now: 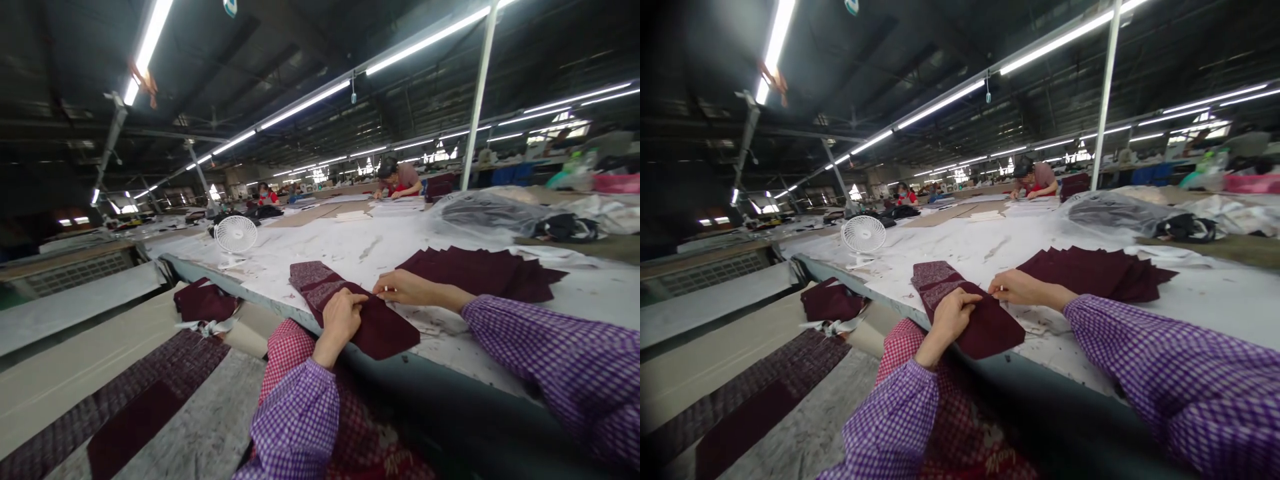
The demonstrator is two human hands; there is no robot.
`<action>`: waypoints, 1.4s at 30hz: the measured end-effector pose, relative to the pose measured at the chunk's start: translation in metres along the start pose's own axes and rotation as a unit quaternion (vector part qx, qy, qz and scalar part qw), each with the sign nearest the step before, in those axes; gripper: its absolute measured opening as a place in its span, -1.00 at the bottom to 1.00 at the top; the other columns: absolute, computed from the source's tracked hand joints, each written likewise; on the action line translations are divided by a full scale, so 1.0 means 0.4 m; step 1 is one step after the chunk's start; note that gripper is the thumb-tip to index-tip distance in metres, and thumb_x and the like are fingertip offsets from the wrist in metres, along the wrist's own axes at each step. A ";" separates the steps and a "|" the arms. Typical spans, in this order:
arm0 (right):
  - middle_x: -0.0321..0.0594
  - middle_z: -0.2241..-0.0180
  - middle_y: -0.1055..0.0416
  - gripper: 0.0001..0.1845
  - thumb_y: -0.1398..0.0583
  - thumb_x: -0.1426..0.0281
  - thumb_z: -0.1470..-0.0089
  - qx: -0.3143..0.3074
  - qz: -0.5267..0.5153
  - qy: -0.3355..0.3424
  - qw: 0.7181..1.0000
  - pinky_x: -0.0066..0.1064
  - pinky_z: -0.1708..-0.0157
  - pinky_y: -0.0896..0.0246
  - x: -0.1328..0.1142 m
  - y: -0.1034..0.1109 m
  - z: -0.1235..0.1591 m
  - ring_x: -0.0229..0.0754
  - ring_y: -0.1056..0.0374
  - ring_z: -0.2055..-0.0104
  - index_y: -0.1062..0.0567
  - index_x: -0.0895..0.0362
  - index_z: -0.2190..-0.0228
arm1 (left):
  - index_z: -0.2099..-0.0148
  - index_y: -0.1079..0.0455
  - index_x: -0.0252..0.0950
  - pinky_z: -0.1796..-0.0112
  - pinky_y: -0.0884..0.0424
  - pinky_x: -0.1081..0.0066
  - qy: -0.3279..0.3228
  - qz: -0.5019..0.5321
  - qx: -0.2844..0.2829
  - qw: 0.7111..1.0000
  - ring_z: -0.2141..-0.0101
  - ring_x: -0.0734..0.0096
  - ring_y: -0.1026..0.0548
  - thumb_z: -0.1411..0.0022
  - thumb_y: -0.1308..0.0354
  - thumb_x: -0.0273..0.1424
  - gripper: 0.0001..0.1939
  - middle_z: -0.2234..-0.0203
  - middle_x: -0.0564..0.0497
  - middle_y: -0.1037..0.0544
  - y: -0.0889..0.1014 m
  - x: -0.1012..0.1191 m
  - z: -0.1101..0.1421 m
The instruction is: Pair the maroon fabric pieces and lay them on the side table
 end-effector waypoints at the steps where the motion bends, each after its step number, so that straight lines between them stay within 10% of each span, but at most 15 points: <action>1: -0.11 0.31 -0.51 -0.75 -0.09 0.42 -0.05 0.001 0.006 0.003 1.000 -0.42 0.28 -0.18 -0.001 -0.002 -0.002 -0.18 -0.39 0.31 -0.55 0.19 0.31 | 0.10 -0.52 -0.14 0.14 -0.33 0.31 0.004 -0.006 -0.008 1.000 0.20 0.25 -0.42 -0.14 -0.07 -0.55 -0.66 0.33 0.00 -0.47 0.002 0.002 0.000; 30: -0.17 0.40 -0.42 -0.86 -0.06 0.53 -0.03 -0.019 0.089 0.028 0.995 -0.46 0.38 -0.12 -0.029 -0.016 -0.014 -0.25 -0.29 0.41 -0.44 0.20 0.42 | 0.02 -0.48 -0.15 0.09 -0.32 0.38 0.015 -0.021 -0.028 0.999 0.14 0.32 -0.42 -0.19 -0.06 -0.50 -0.66 0.25 0.02 -0.49 0.002 -0.006 0.005; 42: -0.09 0.25 -0.38 -0.80 -0.03 0.58 -0.13 -0.020 0.309 0.157 0.938 -0.40 0.44 -0.13 -0.065 -0.053 0.029 -0.14 -0.29 0.25 -0.42 0.21 0.25 | 0.05 -0.50 -0.11 0.14 -0.33 0.44 -0.006 -0.044 -0.057 0.997 0.19 0.38 -0.42 -0.23 -0.03 -0.48 -0.68 0.24 0.05 -0.48 0.001 0.004 0.004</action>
Point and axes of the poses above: each hand's wrist, its own z-axis away from the middle knuckle, its own y-axis out of the back of the hand, x = y × z, the point moved 6 cm from there along -z, towards the middle knuckle
